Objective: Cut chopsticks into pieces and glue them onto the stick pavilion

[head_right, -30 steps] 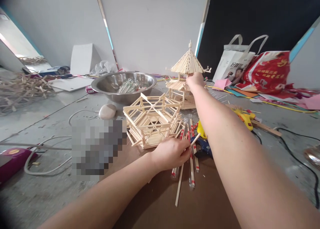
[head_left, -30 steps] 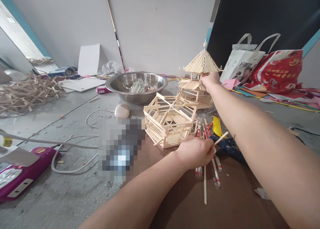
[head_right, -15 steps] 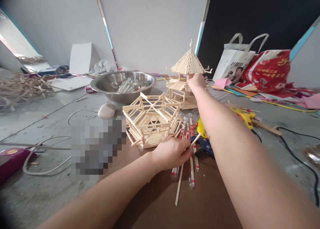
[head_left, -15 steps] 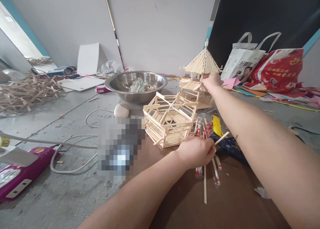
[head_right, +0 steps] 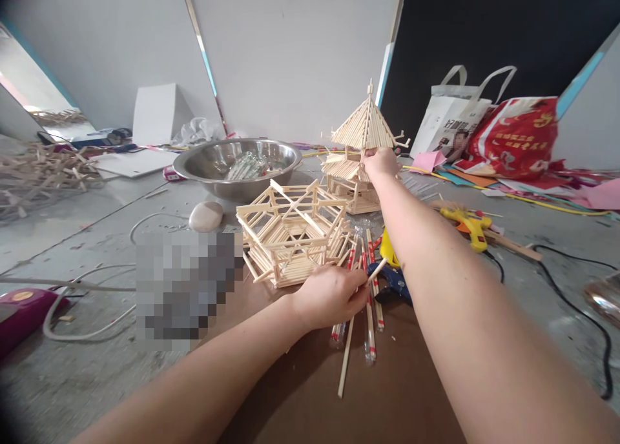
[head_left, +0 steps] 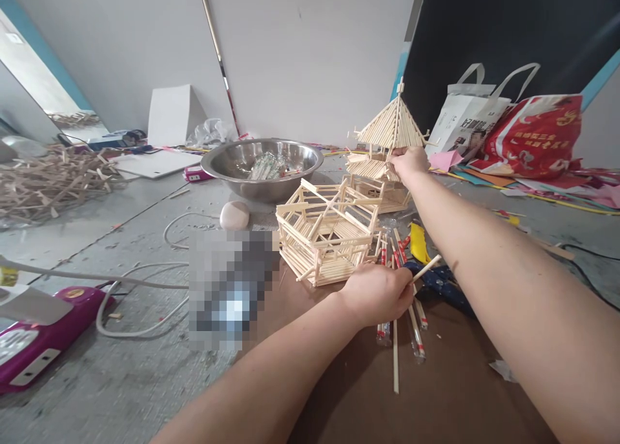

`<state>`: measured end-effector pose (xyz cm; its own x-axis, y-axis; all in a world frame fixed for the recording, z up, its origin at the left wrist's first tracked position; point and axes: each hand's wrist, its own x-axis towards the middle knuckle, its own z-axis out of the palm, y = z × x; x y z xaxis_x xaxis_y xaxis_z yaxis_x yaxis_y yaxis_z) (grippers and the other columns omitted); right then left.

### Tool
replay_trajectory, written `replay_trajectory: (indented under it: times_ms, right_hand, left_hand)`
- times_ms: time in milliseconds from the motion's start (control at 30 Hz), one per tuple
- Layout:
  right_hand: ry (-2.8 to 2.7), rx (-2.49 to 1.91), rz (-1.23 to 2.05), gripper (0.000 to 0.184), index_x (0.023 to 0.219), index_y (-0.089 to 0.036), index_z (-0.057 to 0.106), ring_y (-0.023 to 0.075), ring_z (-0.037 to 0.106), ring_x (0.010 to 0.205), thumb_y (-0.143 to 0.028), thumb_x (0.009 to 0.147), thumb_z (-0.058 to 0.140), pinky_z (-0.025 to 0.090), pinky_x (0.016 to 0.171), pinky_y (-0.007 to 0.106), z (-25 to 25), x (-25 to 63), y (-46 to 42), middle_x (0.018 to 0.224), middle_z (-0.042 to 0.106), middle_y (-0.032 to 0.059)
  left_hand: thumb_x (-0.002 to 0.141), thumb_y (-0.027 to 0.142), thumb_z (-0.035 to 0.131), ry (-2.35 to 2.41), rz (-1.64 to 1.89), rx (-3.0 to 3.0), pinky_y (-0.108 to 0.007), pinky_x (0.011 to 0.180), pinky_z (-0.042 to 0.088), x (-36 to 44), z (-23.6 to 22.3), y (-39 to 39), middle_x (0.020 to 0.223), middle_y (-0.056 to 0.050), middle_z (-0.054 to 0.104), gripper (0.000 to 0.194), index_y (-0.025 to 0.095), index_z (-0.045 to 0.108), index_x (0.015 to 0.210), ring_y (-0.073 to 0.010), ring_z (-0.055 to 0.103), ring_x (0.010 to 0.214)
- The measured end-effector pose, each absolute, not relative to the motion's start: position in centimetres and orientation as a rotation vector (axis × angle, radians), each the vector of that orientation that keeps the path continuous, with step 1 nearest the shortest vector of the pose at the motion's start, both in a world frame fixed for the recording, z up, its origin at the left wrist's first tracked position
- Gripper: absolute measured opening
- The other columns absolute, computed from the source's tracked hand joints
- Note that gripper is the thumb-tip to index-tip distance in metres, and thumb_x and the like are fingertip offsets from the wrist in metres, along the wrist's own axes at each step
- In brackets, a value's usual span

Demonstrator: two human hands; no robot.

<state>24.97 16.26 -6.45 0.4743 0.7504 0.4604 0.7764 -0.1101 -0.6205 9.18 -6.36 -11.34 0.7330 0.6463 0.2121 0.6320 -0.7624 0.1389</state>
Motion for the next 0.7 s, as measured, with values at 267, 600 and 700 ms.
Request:
replay_trajectory:
  times_ms: [267,600,700]
  right_hand:
    - [-1.313,-1.891,-0.017,0.015,0.067,-0.022,0.061,0.0212,0.053,0.073,-0.035,0.062,0.056,0.029,0.079,0.046,-6.5,25.1,16.5,0.077,0.063,0.002]
    - [-1.373,-1.99,-0.014,0.02,0.074,-0.019,0.061,0.0257,0.05,0.085,-0.035,0.064,0.055,0.023,0.08,0.05,-5.3,24.1,16.0,0.084,0.06,0.0059]
    - [-1.371,-1.992,-0.023,0.021,0.074,-0.017,0.061,0.0269,0.051,0.085,-0.035,0.065,0.053,0.023,0.079,0.051,-5.2,24.1,16.2,0.084,0.06,0.008]
  left_hand:
    - [0.077,0.028,0.028,1.071,0.39,2.865,-0.024,0.046,0.039,9.2,-11.3,-6.4,0.055,-0.002,0.056,0.024,0.018,0.049,0.073,-0.0152,0.054,0.05]
    - [0.077,0.029,0.029,1.067,0.388,2.851,-0.024,0.048,0.04,9.1,-11.4,-6.4,0.056,-0.003,0.056,0.024,0.018,0.05,0.074,-0.0152,0.054,0.051]
    - [0.077,0.028,0.03,1.075,0.38,2.836,-0.025,0.05,0.04,9.1,-11.3,-6.3,0.057,-0.003,0.057,0.023,0.018,0.051,0.075,-0.015,0.054,0.052]
